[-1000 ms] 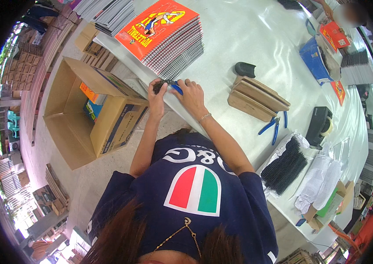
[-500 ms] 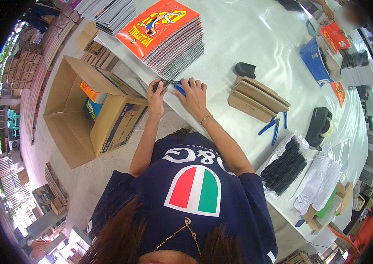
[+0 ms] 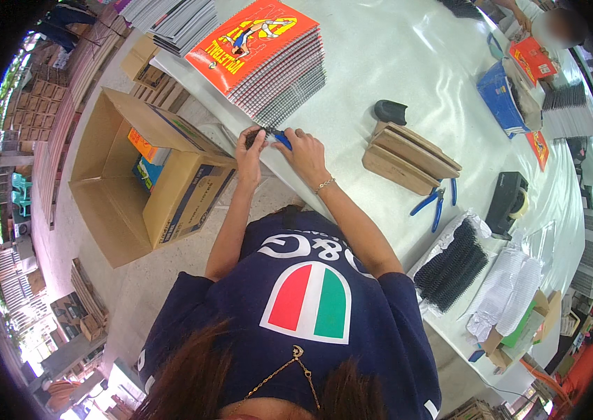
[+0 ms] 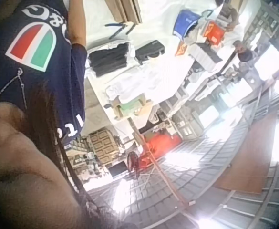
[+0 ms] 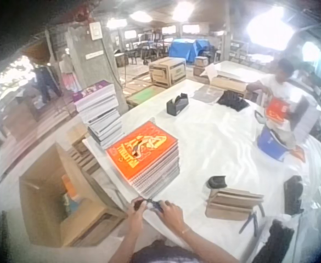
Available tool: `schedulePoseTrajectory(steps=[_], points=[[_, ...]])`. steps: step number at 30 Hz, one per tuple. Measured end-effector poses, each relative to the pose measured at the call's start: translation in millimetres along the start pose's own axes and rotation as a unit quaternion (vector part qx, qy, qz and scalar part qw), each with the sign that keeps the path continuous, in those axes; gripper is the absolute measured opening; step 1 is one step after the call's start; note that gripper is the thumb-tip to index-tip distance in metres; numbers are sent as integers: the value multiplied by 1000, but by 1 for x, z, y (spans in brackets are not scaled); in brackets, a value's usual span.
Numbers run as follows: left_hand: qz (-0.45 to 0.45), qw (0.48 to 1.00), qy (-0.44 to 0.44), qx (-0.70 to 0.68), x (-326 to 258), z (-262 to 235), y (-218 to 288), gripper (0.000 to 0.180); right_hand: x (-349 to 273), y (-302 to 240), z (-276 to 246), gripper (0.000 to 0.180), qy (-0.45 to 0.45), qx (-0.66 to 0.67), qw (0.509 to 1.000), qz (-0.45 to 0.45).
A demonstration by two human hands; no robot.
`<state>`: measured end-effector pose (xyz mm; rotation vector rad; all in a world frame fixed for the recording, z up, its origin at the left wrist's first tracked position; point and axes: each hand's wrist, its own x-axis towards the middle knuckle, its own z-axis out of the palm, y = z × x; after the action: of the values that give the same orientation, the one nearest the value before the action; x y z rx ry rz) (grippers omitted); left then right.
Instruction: The person manually binds notebooks by sliding a spiral spine through pre-punched holes and then uses pliers to trim and crimp the ends of the spines.
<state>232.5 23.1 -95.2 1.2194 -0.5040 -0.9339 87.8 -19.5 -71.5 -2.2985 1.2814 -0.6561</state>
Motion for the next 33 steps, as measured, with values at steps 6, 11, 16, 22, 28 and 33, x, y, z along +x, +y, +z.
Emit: schedulePoseTrajectory(steps=[6,11,16,22,28,33], points=[[-5,999,25,-22,1,0,-2,21,-5,1,-3,40,7,23,999,38],[-9,998,43,-53,1,1,-4,22,-8,3,-2,46,71,-68,995,-25],[2,999,20,-29,1,-1,-5,22,-6,-2,-2,50,36,-66,997,-14],[-6,999,32,-16,2,-1,-4,25,-5,-1,0,49,43,-72,996,-28],[-7,1000,18,-4,2,-1,-4,24,3,11,5,42,-2,-38,999,-26],[4,1000,26,11,3,-4,-6,23,-1,8,0,39,-33,-16,999,14]])
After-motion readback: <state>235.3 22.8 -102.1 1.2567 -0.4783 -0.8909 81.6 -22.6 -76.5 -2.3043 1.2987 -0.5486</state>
